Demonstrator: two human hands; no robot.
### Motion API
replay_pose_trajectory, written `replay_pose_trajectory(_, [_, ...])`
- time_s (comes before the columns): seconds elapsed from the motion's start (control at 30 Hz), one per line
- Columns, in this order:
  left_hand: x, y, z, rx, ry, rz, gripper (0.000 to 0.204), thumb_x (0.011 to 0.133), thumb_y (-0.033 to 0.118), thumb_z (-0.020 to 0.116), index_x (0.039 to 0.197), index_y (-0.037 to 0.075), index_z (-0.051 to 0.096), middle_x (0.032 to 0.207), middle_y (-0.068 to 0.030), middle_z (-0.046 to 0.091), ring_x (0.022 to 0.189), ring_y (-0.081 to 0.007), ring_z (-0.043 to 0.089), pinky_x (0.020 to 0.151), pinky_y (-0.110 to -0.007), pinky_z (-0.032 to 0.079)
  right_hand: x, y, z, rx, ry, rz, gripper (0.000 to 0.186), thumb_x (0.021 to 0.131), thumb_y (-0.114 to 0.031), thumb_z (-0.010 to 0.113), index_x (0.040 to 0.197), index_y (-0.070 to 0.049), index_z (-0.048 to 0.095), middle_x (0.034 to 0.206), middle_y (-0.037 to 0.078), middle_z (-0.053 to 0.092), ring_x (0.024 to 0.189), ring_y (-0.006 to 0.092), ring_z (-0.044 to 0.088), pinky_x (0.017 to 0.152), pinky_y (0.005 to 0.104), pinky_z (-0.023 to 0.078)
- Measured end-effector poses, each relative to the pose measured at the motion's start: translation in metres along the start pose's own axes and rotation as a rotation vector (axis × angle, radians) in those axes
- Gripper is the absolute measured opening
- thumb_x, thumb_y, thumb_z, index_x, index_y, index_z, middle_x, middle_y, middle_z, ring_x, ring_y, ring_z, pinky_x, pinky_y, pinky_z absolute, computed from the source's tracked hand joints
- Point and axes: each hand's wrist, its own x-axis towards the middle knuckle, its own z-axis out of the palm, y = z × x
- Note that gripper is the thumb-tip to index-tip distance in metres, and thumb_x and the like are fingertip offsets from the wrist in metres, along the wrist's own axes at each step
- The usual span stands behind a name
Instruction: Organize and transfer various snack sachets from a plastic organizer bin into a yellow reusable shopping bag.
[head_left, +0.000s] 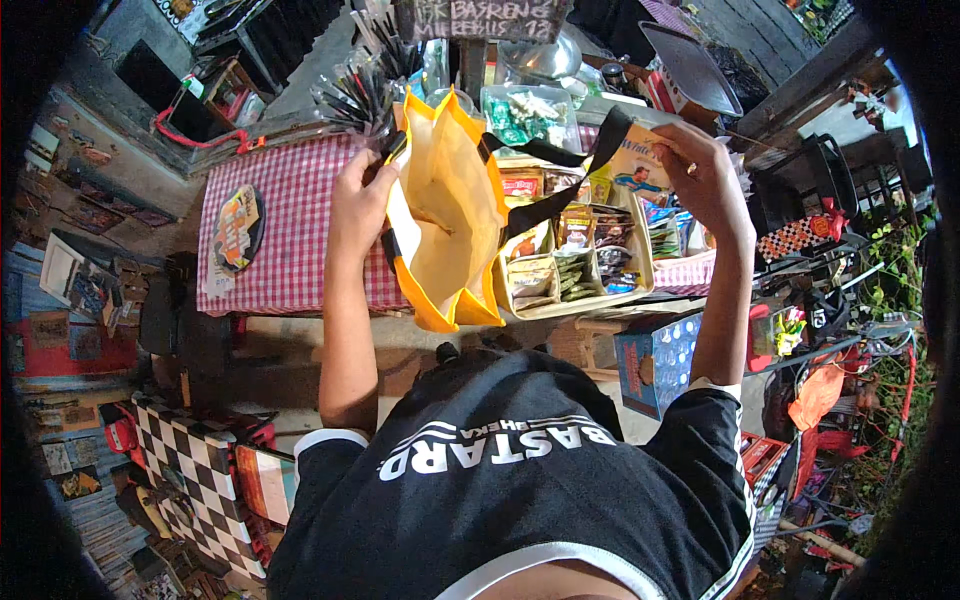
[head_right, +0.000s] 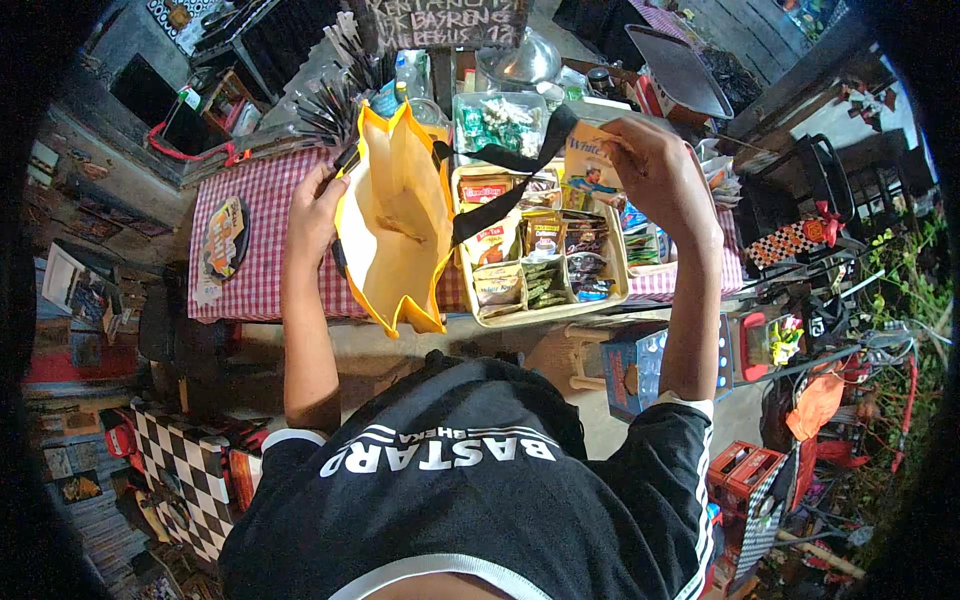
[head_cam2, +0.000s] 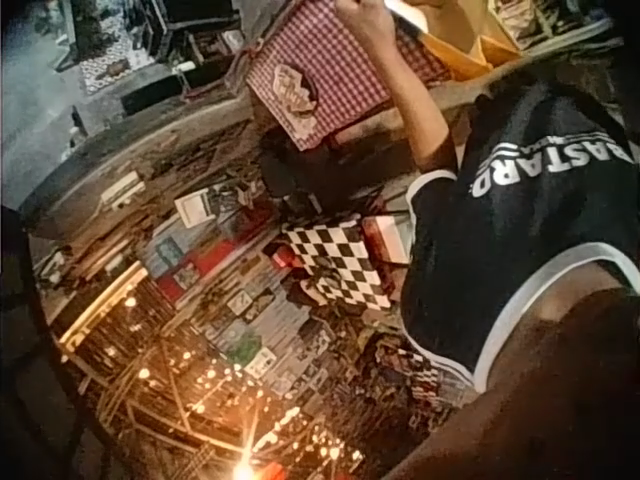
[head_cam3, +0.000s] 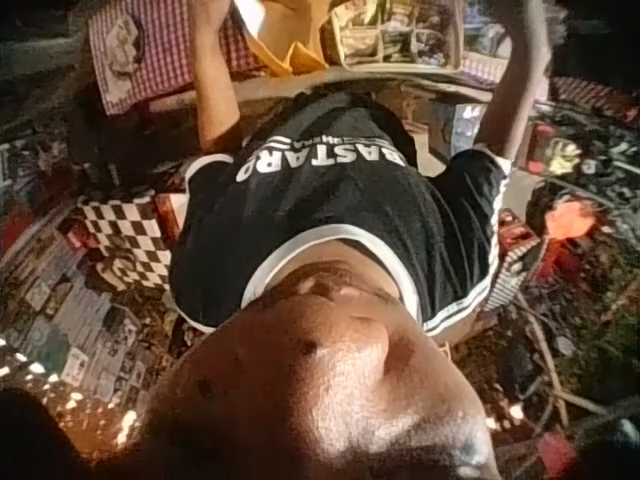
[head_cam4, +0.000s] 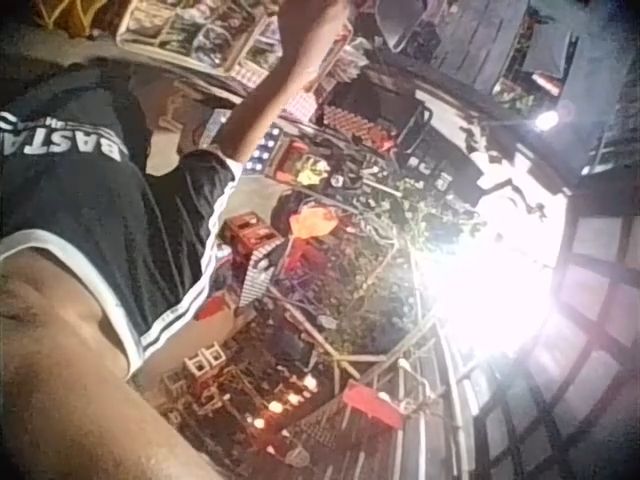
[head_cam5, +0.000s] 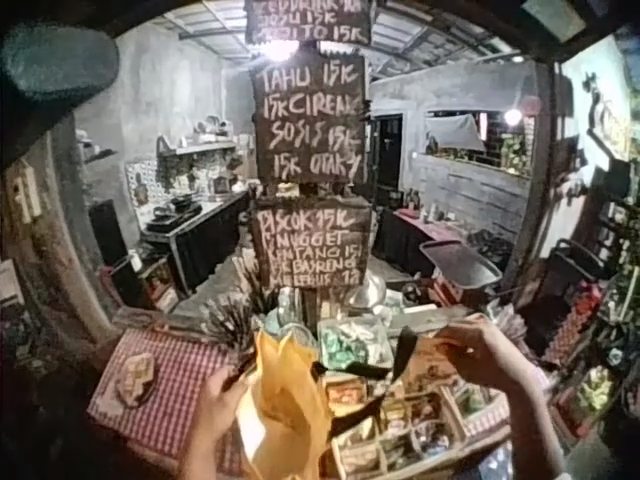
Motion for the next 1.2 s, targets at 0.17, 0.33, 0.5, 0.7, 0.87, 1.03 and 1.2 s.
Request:
replay_pose_trajectory(0.17, [0.001, -0.007, -0.005, -0.097, 0.066, 0.036, 0.017, 0.097, 0.016, 0.06, 0.1, 0.0, 0.064, 0.088, -0.0027, 0.064, 0.076, -0.0081, 0.059, 0.067, -0.025, 0.046, -0.014, 0.02, 0.005, -0.071, -0.08, 0.118, 0.024, 0.089, 0.001, 0.064, 0.113, 0.004, 0.066, 0.101, 0.014, 0.07, 0.092, 0.0221, 0.067, 0.085, 0.0301, 0.052])
replay_pose_trajectory(0.33, [0.002, -0.004, -0.011, 0.004, 0.041, -0.023, 0.024, 0.096, 0.016, 0.061, 0.108, -0.005, 0.066, 0.094, -0.0092, 0.069, 0.082, -0.014, 0.062, 0.074, -0.03, 0.049, -0.028, 0.05, 0.012, 0.043, -0.108, 0.181, 0.023, 0.087, 0.004, 0.063, 0.109, 0.006, 0.067, 0.099, 0.015, 0.07, 0.093, 0.0212, 0.068, 0.085, 0.0314, 0.054])
replay_pose_trajectory(0.5, [0.001, -0.003, -0.008, -0.015, 0.049, 0.02, 0.024, 0.095, 0.013, 0.061, 0.11, -0.005, 0.066, 0.094, -0.0091, 0.069, 0.08, -0.0136, 0.062, 0.072, -0.03, 0.049, -0.041, 0.072, 0.017, -0.042, -0.018, 0.178, 0.02, 0.087, 0.001, 0.064, 0.105, 0.006, 0.068, 0.098, 0.017, 0.071, 0.091, 0.0226, 0.069, 0.085, 0.0333, 0.054])
replay_pose_trajectory(0.7, [0.001, -0.012, -0.015, 0.028, 0.073, 0.083, 0.013, 0.095, 0.01, 0.06, 0.097, -0.002, 0.064, 0.087, -0.0046, 0.066, 0.077, -0.0108, 0.059, 0.069, -0.029, 0.047, -0.025, 0.035, 0.024, -0.017, 0.04, 0.116, 0.019, 0.089, -0.001, 0.061, 0.107, 0.005, 0.066, 0.1, 0.019, 0.069, 0.09, 0.0318, 0.07, 0.079, 0.0361, 0.054])
replay_pose_trajectory(0.87, [-0.006, 0.011, -0.034, -0.057, 0.103, 0.06, 0.013, 0.096, 0.012, 0.061, 0.09, 0.001, 0.062, 0.081, -0.0003, 0.061, 0.072, -0.0067, 0.055, 0.063, -0.025, 0.043, -0.008, 0.023, 0.058, 0.173, 0.059, 0.022, 0.02, 0.09, -0.002, 0.064, 0.109, 0.003, 0.067, 0.101, 0.019, 0.07, 0.092, 0.0341, 0.069, 0.081, 0.0377, 0.053])
replay_pose_trajectory(1.03, [-0.008, 0.019, -0.077, -0.074, 0.279, 0.037, 0.014, 0.094, 0.013, 0.063, 0.09, 0.0, 0.063, 0.083, -0.0001, 0.063, 0.072, -0.0075, 0.057, 0.064, -0.024, 0.044, 0.003, -0.013, 0.089, 0.295, -0.127, -0.048, 0.02, 0.092, -0.004, 0.064, 0.111, 0.003, 0.067, 0.1, 0.018, 0.07, 0.091, 0.0311, 0.069, 0.079, 0.0368, 0.052])
replay_pose_trajectory(1.2, [-0.014, 0.031, -0.116, -0.016, 0.32, 0.08, 0.012, 0.095, 0.014, 0.06, 0.089, 0.004, 0.063, 0.08, 0.0008, 0.059, 0.071, -0.0071, 0.055, 0.065, -0.023, 0.043, 0.009, -0.034, 0.11, 0.389, -0.173, -0.11, 0.021, 0.093, -0.005, 0.063, 0.111, 0.004, 0.066, 0.098, 0.021, 0.068, 0.086, 0.0397, 0.068, 0.075, 0.0411, 0.052])
